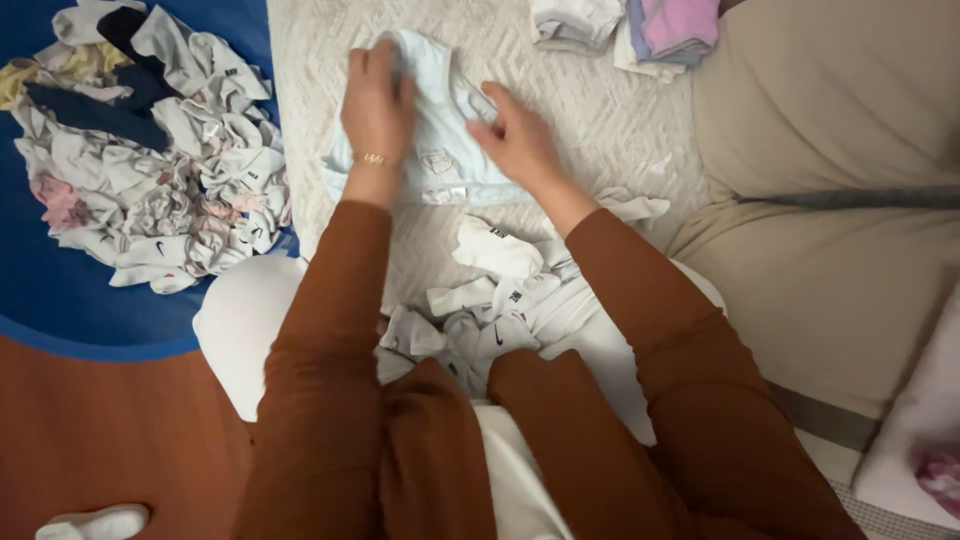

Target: The person is folding small items of laundry, such as underwear, on a soft surface.

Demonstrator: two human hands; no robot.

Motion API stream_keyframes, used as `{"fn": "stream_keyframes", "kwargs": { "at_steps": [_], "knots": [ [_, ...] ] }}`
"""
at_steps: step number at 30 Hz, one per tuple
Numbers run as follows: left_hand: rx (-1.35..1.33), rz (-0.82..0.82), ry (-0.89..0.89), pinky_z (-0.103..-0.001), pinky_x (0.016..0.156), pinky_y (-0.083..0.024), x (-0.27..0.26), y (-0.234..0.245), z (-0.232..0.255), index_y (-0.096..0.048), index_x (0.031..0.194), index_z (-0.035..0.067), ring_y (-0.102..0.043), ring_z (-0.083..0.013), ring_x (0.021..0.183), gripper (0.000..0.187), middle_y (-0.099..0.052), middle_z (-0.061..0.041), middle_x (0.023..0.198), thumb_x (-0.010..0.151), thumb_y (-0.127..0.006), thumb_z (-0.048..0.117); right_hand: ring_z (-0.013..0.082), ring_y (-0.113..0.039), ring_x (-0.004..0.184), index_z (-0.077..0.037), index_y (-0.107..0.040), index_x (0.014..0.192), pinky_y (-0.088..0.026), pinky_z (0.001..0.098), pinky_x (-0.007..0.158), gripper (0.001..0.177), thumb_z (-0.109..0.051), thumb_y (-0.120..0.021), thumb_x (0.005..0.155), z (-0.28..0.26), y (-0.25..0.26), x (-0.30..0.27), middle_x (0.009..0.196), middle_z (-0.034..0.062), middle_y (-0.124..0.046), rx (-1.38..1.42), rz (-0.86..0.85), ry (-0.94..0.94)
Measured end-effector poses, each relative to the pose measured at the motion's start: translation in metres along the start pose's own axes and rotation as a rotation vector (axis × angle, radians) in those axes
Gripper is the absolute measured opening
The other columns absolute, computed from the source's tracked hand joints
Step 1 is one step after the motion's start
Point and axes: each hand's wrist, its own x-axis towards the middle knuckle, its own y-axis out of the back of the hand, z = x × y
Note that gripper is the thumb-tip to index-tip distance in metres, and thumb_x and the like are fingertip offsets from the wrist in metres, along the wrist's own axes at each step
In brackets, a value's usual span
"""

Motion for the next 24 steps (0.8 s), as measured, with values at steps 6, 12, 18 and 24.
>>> {"fn": "stream_keyframes", "kwargs": {
  "at_steps": [6,12,18,24],
  "knots": [
    [0.102,0.057,-0.074,-0.045,0.089,-0.052,-0.062,0.077,-0.013,-0.065,0.115,0.008,-0.061,-0.0372,0.104,0.030,-0.061,-0.014,0.113,0.088,-0.077,0.007,0.0252,-0.069,0.080,-0.011,-0.064,0.103,-0.054,0.0394,0.070,0.023,-0.019,-0.080,0.088,-0.012,0.002,0.040,0.096,0.0090,-0.067,-0.074,0.301,0.300],
    [-0.016,0.051,0.148,-0.041,0.077,-0.051,-0.090,0.090,-0.041,-0.061,0.118,-0.001,-0.060,-0.0296,0.087,0.049,-0.062,-0.016,0.101,0.079,-0.085,0.015,0.0311,-0.064,0.086,-0.007,-0.058,0.093,-0.052,0.0423,0.075,0.022,-0.010,-0.078,0.085,-0.003,-0.020,0.073,0.091,0.0081,-0.063,-0.123,0.266,0.208],
    [-0.130,-0.051,0.326,-0.035,0.060,-0.049,-0.091,0.077,-0.056,-0.062,0.108,0.002,-0.060,-0.0215,0.062,0.039,-0.064,-0.007,0.075,0.080,-0.084,0.017,0.0330,-0.061,0.100,-0.005,-0.062,0.113,-0.051,0.0439,0.080,0.034,-0.011,-0.076,0.082,-0.049,0.012,0.040,0.114,0.0126,-0.060,-0.424,0.522,0.500],
    [-0.120,-0.001,0.347,-0.037,0.060,-0.048,-0.102,0.060,-0.086,-0.059,0.095,0.007,-0.060,-0.0236,0.060,0.024,-0.062,-0.008,0.070,0.091,-0.080,0.018,0.0301,-0.060,0.098,-0.012,-0.065,0.105,-0.049,0.0451,0.082,0.018,-0.013,-0.074,0.090,-0.036,0.022,-0.036,0.103,0.0082,-0.060,-0.439,0.028,0.688]
  ]
}}
